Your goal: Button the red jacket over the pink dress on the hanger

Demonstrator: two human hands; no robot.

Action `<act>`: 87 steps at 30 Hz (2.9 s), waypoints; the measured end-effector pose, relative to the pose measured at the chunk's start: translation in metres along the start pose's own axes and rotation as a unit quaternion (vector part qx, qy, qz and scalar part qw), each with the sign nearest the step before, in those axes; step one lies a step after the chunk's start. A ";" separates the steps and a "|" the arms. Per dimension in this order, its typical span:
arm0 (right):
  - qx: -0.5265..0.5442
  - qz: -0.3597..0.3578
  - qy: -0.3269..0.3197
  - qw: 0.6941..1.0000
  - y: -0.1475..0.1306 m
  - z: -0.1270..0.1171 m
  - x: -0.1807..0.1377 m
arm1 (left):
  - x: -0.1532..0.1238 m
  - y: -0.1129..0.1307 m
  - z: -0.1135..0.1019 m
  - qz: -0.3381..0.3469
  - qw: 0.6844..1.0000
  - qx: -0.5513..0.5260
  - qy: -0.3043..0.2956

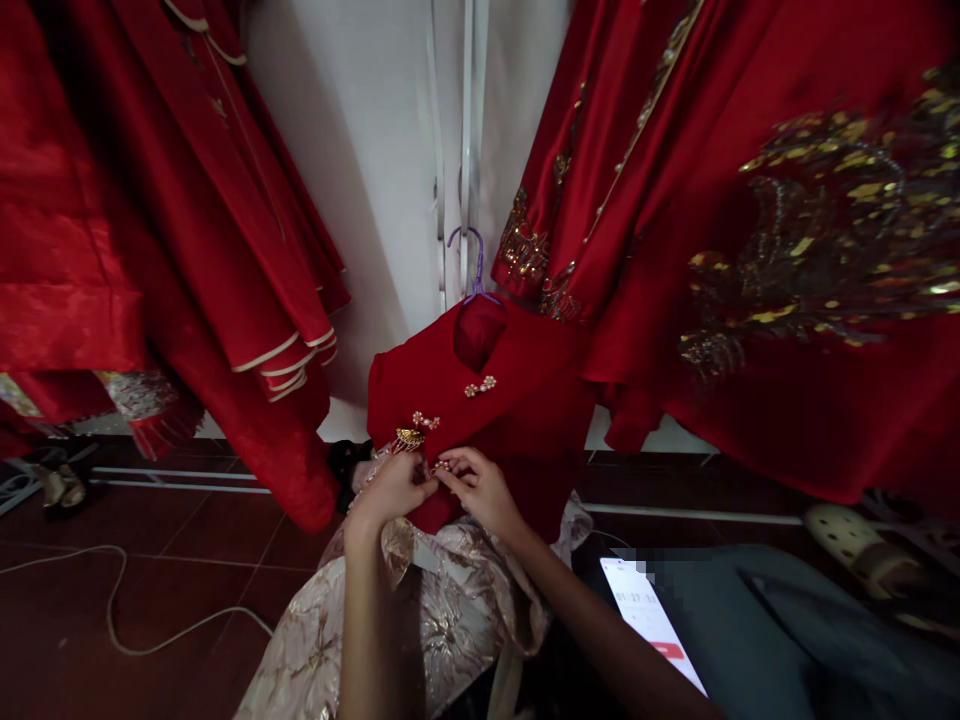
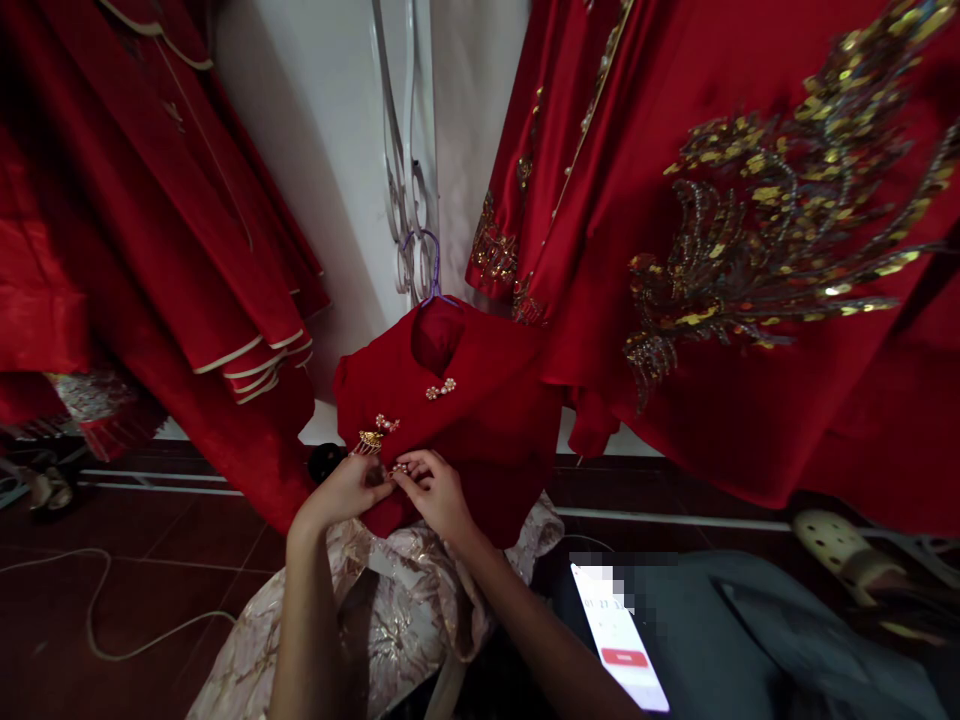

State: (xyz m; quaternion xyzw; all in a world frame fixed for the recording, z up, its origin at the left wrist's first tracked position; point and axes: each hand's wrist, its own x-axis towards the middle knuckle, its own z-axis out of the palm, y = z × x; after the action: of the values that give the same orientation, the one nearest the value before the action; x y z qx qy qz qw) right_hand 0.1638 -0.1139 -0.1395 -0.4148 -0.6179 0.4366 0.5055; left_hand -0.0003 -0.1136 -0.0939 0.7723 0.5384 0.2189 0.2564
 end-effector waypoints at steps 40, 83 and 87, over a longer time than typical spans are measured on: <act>-0.132 -0.029 -0.033 0.990 -0.011 -0.003 -0.005 | 0.000 -0.017 0.000 -0.075 0.972 -0.208 -0.083; -0.112 0.017 -0.067 0.991 -0.017 -0.030 0.003 | 0.006 0.001 0.000 0.022 0.999 -0.047 0.008; -0.103 0.017 -0.062 0.993 -0.017 -0.030 0.004 | 0.005 0.002 -0.001 0.030 0.998 -0.062 0.009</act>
State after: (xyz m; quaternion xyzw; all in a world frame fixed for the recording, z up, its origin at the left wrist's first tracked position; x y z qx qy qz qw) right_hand 0.1912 -0.1109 -0.1190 -0.4477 -0.6822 0.4040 0.4134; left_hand 0.0022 -0.1091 -0.0918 0.7687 0.5027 0.2664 0.2922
